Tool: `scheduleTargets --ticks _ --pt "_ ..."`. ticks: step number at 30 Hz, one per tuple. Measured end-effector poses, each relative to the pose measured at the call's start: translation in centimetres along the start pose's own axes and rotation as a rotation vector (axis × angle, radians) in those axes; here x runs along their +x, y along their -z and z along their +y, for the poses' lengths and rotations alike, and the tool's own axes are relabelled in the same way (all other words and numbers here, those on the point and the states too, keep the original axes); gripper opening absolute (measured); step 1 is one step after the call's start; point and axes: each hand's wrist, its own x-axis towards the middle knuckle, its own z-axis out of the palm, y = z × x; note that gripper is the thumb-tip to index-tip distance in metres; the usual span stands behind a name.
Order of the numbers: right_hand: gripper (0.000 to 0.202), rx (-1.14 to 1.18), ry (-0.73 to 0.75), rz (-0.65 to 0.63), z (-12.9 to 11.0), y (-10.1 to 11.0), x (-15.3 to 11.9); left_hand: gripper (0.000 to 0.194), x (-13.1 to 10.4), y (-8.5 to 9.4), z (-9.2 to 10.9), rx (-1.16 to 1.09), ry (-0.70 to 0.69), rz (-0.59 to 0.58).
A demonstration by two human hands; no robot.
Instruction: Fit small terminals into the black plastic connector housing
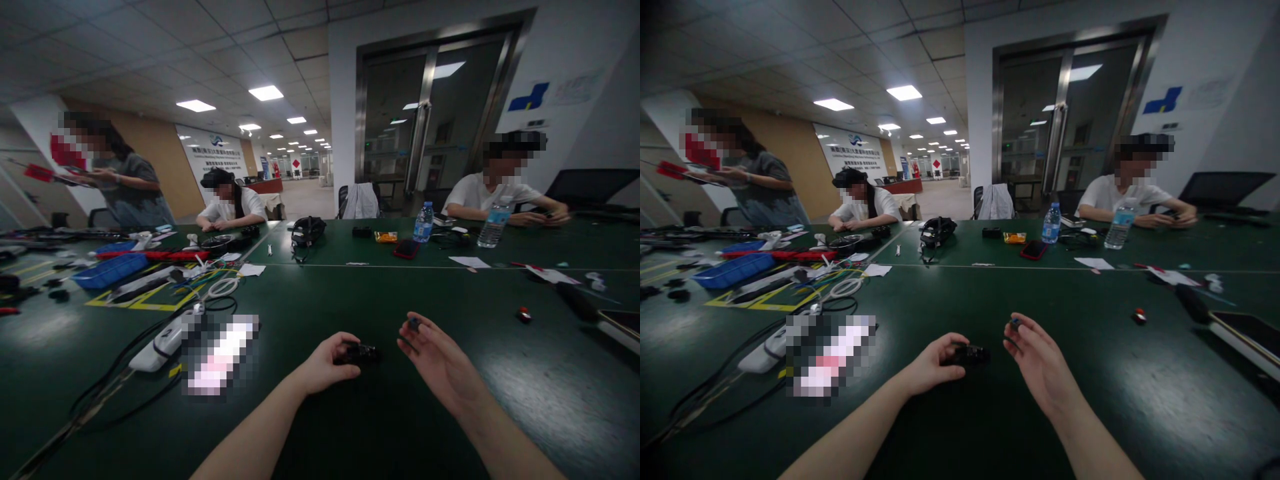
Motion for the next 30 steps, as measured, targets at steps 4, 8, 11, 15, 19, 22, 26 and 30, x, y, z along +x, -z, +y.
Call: scheduleTargets --ticks 4,8,11,15,19,22,26,30 --pt "0.028 -0.023 0.0 -0.005 0.02 0.21 0.13 0.051 0.04 0.03 -0.09 -0.001 0.012 -0.001" --pt "0.025 0.025 -0.027 0.006 0.02 0.31 0.25 0.051 -0.05 0.05 0.0 0.01 0.015 0.004" --pt "0.025 0.098 -0.045 0.023 -0.08 0.19 0.23 0.051 -0.13 0.03 0.22 0.009 0.021 0.003" --pt "0.024 0.167 -0.088 0.04 -0.32 -0.02 0.13 0.049 -0.17 0.06 0.28 -0.001 0.014 -0.006" --pt "0.019 0.222 -0.125 0.036 -0.44 0.08 0.2 0.05 -0.15 0.18 -0.09 0.008 0.004 0.004" --pt "0.017 0.23 -0.118 0.041 -0.44 0.25 0.33 0.05 -0.13 0.23 -0.28 0.012 0.0 0.006" --pt "0.018 0.261 -0.13 0.061 -0.51 0.17 0.33 0.049 -0.08 0.18 -0.19 0.012 -0.005 0.001" --pt "0.021 0.388 -0.193 0.095 -0.59 -0.11 0.21 0.051 -0.04 0.12 -0.08 -0.002 0.005 -0.002"
